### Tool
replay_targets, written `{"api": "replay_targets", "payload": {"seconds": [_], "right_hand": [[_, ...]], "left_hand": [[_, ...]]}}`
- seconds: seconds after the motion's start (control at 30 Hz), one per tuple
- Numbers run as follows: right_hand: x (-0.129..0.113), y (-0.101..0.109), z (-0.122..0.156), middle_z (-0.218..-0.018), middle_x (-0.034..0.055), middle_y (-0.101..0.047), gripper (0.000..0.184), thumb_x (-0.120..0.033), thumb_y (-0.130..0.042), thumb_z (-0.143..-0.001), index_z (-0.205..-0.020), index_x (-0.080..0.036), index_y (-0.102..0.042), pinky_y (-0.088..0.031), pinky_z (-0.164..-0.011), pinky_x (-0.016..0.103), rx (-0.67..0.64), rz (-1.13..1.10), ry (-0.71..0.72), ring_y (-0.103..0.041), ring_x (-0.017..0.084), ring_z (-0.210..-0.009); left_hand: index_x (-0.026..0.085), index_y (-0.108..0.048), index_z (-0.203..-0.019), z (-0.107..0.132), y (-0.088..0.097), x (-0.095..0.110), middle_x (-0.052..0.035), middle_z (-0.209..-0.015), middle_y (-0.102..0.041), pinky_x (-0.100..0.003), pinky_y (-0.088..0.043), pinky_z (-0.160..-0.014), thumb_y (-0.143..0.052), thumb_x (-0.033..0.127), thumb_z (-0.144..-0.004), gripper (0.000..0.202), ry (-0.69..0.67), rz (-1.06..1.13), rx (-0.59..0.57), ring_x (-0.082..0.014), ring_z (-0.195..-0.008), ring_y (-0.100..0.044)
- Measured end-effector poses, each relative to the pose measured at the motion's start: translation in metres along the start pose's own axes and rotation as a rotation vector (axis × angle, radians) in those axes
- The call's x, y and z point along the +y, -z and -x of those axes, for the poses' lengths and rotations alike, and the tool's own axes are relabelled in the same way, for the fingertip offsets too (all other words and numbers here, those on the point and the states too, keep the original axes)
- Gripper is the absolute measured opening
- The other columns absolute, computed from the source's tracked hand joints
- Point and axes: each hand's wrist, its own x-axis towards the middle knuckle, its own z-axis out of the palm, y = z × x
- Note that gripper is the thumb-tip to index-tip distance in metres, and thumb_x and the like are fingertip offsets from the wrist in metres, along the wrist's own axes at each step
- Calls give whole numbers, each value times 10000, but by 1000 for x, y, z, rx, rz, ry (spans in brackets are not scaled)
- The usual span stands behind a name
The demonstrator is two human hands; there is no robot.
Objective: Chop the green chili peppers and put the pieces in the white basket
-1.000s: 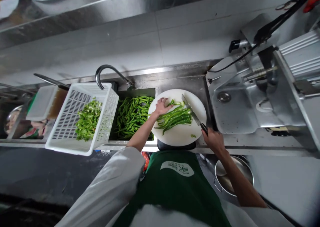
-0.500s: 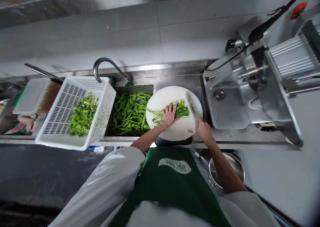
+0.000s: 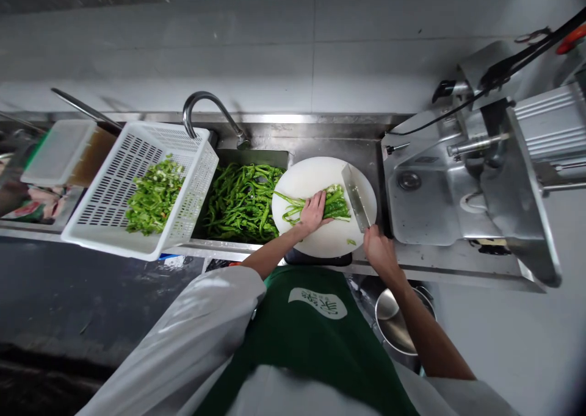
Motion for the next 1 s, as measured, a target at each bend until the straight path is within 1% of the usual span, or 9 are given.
{"api": "replay_targets", "payload": {"seconds": [0.07, 0.2, 0.4, 0.53, 0.67, 0.77, 0.83, 0.9, 1.0], "right_hand": [[-6, 3, 3, -997, 194, -766, 353, -286, -283, -1113, -1203, -109, -576, -477, -768, 314, -10, 14, 43, -757, 277, -895], [-14, 6, -2, -984, 211, -761, 321, -195, -331, -1081, -1278, -73, -554, -489, -817, 338, -102, 45, 65, -756, 297, -928], [-26, 0, -38, -1063, 224, -750, 311, -150, -330, -1067, -1287, -74, -536, -501, -868, 324, -179, 35, 87, -745, 282, -1022], [-31, -8, -61, -1089, 210, -752, 354, -218, -256, -1103, -1278, -96, -539, -513, -879, 341, -145, 18, 73, -740, 281, -1037], [-26, -10, -64, -1072, 197, -761, 369, -282, -263, -1112, -1265, -106, -549, -516, -857, 338, -100, -21, 94, -744, 284, -1010], [-28, -10, -61, -1071, 193, -763, 373, -292, -275, -1111, -1265, -111, -562, -509, -841, 323, -101, -26, 86, -744, 270, -995], [-32, -9, -63, -1060, 199, -762, 380, -289, -273, -1112, -1266, -104, -566, -505, -838, 323, -95, -17, 58, -744, 271, -991], [-36, -5, -66, -1067, 207, -759, 382, -287, -271, -1115, -1268, -96, -565, -501, -845, 322, -80, -19, 42, -742, 272, -1006], [-36, 9, -69, -1089, 207, -754, 362, -302, -297, -1118, -1263, -107, -566, -491, -847, 321, -58, -21, 75, -741, 275, -1018]], "left_hand": [[-1, -201, -1658, -1, -2, 0, -242, -1688, -311, -475, -298, -1257, -406, 622, -1029, 909, 3, -29, -16, -329, -1533, -352], [5, -206, -1662, -4, -4, 1, -237, -1698, -295, -497, -302, -1253, -370, 600, -1049, 870, -19, -61, -45, -337, -1528, -358], [19, -225, -1662, -8, -5, -1, -238, -1700, -290, -468, -285, -1265, -448, 590, -1034, 878, -44, -44, -77, -336, -1540, -346], [7, -213, -1658, -9, -2, -4, -253, -1680, -314, -452, -297, -1261, -562, 630, -977, 987, -47, 7, -79, -338, -1520, -375], [15, -121, -1672, -5, 2, -9, -274, -1665, -321, -490, -282, -1268, -623, 719, -897, 1161, 43, 55, -12, -362, -1545, -320], [18, -132, -1672, 0, 1, -11, -273, -1636, -369, -538, -292, -1252, -544, 702, -943, 1082, 102, 60, -20, -388, -1490, -387], [13, -162, -1666, 3, 0, -12, -264, -1608, -413, -534, -290, -1251, -492, 656, -984, 993, 77, 61, -34, -380, -1443, -438], [0, -181, -1658, 4, -2, -12, -260, -1588, -437, -515, -277, -1259, -477, 616, -1004, 945, 36, 62, -39, -370, -1433, -445], [-1, -196, -1650, 5, -2, -13, -254, -1574, -451, -494, -264, -1263, -489, 580, -1012, 911, 4, 66, -39, -359, -1439, -436]]}}
